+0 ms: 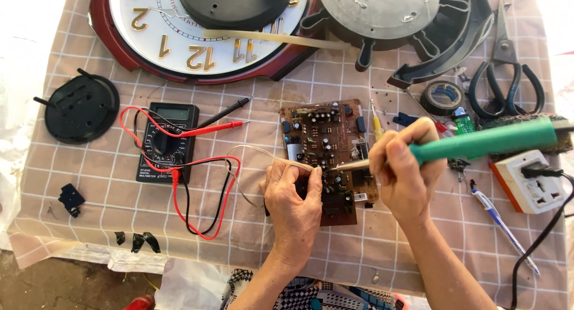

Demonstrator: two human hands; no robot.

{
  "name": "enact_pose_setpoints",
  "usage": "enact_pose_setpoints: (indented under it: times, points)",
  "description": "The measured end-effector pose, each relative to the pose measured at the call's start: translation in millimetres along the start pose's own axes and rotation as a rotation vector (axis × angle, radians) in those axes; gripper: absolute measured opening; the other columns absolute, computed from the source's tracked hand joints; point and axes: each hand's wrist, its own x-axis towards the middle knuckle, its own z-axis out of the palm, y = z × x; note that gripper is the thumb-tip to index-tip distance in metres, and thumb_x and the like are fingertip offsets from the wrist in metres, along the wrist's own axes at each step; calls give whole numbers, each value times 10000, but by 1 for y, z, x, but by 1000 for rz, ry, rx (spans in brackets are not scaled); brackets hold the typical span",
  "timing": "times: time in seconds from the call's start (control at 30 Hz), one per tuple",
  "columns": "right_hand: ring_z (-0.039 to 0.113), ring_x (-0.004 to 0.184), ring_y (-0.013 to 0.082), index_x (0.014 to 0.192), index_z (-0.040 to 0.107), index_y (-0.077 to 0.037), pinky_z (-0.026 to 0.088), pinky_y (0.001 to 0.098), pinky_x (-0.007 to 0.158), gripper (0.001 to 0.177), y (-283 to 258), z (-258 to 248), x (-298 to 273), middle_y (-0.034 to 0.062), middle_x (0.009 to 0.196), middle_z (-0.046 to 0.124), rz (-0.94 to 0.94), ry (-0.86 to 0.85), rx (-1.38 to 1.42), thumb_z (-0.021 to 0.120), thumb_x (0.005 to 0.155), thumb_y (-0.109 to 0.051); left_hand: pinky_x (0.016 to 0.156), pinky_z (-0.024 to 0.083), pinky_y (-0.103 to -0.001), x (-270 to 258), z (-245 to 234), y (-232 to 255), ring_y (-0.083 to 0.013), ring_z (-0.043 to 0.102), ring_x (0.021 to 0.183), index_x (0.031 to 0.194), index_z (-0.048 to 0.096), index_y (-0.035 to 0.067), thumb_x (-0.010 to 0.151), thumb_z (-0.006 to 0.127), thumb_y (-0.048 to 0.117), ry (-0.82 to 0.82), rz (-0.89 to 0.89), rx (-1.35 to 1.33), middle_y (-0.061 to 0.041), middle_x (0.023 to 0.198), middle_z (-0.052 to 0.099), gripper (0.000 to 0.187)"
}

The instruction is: The person strips the insulation from a white wire and solders it to a circuit board using a soldering iron and solder. They then use a multimeter to test the connection and trim the excess wire with pliers.

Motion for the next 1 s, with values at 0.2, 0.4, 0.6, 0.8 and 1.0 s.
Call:
enact_pose_setpoints:
  times: [0.2, 0.4, 0.6, 0.8, 1.0]
  points:
    - [266, 342, 88, 755, 311, -109, 182, 187, 350, 190, -3, -3, 2, 74, 506, 414, 75, 97, 24, 446, 871, -174, 688, 326, -314, -1, -1, 0, -164, 480, 712, 681, 550, 102, 765, 603, 177, 0, 9, -19, 13, 717, 501, 125]
    - [238, 336, 81, 750, 301, -112, 147, 175, 320, 194, -2, -3, 1, 90, 517, 426, 115, 72, 31, 437, 866, -188, 681, 325, -315, -1, -1, 1, -158, 485, 711, 657, 538, 114, 759, 610, 166, 9, 18, -23, 18, 707, 517, 135]
    - [295, 341, 73, 762, 319, -104, 227, 162, 363, 190, -8, 4, -2, 89, 533, 472, 74, 80, -122, 444, 877, -190, 695, 333, -320, 0, 0, 1, -163, 490, 731, 663, 544, 110, 758, 603, 180, 5, 15, -12, 16, 721, 528, 132]
    - [269, 327, 73, 764, 315, -110, 186, 176, 329, 169, -7, 6, 1, 73, 510, 444, 113, 168, -106, 421, 885, -161, 700, 330, -315, 0, -1, 2, -154, 492, 718, 673, 549, 105, 765, 600, 173, 4, 19, -21, 16, 716, 524, 125]
    - [254, 328, 90, 771, 324, -122, 197, 183, 344, 200, -3, -8, 4, 76, 492, 391, 101, 169, 4, 470, 863, -223, 712, 339, -312, 0, -2, 3, -149, 493, 729, 663, 549, 113, 762, 599, 174, -2, 5, -32, 24, 720, 541, 126]
